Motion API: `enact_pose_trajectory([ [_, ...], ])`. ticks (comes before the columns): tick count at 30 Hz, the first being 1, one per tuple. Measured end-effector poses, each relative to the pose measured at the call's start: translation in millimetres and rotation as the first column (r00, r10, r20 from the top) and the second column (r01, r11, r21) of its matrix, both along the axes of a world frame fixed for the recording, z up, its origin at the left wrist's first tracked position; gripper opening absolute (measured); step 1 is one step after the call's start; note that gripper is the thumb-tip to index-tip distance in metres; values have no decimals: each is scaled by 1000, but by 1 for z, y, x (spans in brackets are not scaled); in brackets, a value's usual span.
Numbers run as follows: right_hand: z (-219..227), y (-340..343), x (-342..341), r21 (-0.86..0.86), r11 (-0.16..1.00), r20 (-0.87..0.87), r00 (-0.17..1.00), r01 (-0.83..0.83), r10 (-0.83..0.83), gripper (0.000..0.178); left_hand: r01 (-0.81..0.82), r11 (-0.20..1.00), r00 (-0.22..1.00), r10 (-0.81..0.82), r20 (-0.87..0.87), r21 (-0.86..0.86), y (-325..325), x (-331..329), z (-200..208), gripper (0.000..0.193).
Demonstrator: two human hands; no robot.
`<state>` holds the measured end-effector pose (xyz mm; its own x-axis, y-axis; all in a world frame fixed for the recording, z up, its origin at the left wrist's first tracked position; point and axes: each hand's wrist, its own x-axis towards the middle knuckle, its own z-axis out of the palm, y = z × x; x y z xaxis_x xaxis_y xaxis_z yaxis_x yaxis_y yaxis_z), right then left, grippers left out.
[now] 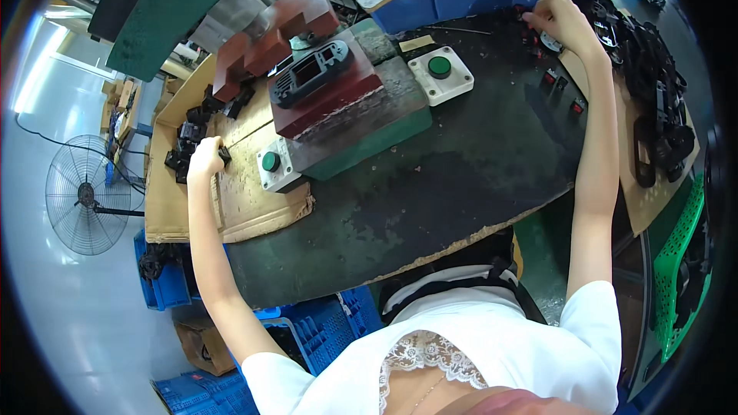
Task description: Operating a press machine to assemble black plastic components.
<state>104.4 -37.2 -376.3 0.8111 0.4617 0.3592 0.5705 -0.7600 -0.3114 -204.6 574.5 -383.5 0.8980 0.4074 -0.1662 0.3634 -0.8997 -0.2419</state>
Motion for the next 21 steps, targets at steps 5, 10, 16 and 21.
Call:
enact_pose_trajectory([
  [5,-4,-1,-11,15,1000,14,1000,3,-3,16,128,927,874,62,481,-352,-25,-1,12,45],
  [10,-12,3,-5,-42,998,-100,994,-37,33,21,554,113,527,719,453,-825,-61,11,19,41],
  [16,-28,4,14,-43,996,-72,994,-82,79,21,696,-135,603,642,473,-705,-116,10,39,52],
  [21,-35,-1,21,-24,993,-69,991,-119,117,22,688,9,562,626,541,-725,-149,22,46,48],
])
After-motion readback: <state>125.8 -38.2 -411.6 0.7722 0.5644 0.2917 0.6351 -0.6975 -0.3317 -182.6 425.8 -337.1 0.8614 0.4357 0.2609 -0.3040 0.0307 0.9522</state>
